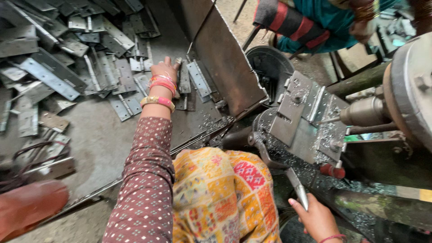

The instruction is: The person picks up metal hinge plates from a bin, places them on a machining table under a drill, and uses a metal rod to clear debris while positioning the plates for drilling. They handle the plates by hand and use a tool to adjust pieces before returning them to a bin.

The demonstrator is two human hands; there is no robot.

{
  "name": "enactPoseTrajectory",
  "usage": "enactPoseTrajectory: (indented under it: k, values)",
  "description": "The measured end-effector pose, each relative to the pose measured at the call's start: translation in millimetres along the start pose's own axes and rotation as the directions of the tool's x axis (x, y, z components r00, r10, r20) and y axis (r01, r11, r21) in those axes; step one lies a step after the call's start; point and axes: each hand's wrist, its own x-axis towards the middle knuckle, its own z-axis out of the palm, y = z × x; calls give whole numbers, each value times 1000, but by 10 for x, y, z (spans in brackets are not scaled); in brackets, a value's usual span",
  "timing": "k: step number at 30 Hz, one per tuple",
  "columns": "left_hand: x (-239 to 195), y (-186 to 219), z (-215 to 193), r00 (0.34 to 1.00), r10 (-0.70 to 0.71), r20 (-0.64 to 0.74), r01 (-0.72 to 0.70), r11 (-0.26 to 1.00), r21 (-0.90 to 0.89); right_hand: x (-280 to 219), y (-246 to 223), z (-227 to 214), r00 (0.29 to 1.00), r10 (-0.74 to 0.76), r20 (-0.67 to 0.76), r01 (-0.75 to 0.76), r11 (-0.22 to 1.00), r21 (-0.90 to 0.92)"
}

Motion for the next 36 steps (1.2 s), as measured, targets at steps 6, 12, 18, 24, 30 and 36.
enactPoseTrajectory:
  k: [6, 12, 18, 24, 30, 36]
  values:
    - [-1149, -218, -65, 979, 182, -96, -173, 981, 88, -52, -7, 38, 997, -47, -65, 49, 998, 28]
    - [-1873, -280, -329, 994, 83, -74, -101, 951, -292, 115, 142, 204, 987, -126, -97, 125, 992, -15]
    - [-1919, -662, -296, 994, 44, -99, -77, 931, -356, 394, 316, 464, 985, -132, -111, 131, 991, -8]
    - [-2269, -870, 222, 891, 111, -440, -272, 907, -322, 597, 384, 560, 974, -184, -129, 177, 982, -66]
    - [-2717, -1213, 118, 972, 40, -231, -114, 942, -315, 485, 302, 520, 974, -182, -137, 189, 981, 37]
    - [-3039, -925, -368, 932, 74, -355, -189, 935, -301, 447, 285, 616, 931, -255, -261, 269, 963, 22]
